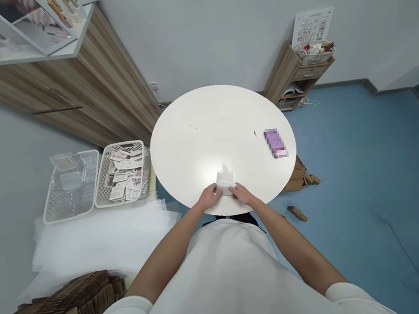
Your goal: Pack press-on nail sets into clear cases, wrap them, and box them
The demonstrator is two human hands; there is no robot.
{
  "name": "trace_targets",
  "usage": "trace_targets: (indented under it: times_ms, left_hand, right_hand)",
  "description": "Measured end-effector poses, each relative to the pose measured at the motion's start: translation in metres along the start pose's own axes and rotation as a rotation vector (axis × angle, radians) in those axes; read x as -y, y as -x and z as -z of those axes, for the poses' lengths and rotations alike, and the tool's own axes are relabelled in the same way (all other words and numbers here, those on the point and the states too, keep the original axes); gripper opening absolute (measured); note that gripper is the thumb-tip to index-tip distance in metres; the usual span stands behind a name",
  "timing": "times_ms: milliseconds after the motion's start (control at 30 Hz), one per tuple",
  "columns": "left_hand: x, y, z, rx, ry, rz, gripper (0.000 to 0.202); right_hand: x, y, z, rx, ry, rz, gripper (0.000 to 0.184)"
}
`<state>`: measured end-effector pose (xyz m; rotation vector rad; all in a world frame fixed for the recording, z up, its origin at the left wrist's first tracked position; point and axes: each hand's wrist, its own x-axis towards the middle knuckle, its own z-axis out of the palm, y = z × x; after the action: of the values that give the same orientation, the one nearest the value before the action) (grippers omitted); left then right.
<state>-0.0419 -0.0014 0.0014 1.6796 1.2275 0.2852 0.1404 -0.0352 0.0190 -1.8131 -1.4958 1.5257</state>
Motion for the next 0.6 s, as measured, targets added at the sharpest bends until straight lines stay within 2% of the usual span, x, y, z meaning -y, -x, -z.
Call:
trace_targets:
  times_ms: [100, 200, 300, 467, 600]
  left_hand:
    - [0.001, -0.010, -0.002, -0.121, 0.067, 0.139, 0.032]
    - [0.003, -0.014, -0.007, -0.221, 0.099, 0.225, 0.031]
    - [0.003, -0.013, -0.008, -0.244, 0.133, 0.241, 0.023]
    - [-0.001, -0.012, -0.003, -0.267, 0.128, 0.294, 0.020]
    - [-0.005, -0.016, -0.003, -0.291, 0.093, 0.367, 0.025]
  right_hand:
    - [0.002, -0.011, -0.004, -0.084, -0.070, -0.078, 0.038]
    - [0.000, -0.016, -0.009, -0.169, -0.096, -0.100, 0.032]
    - [-0.005, -0.018, -0.014, -0.248, -0.093, -0.082, 0.029]
    - [-0.014, -0.023, -0.016, -0.426, 0.007, -0.059, 0.037]
    - [-0.013, -0.028, -0.013, -0.394, 0.094, -0.002, 0.018]
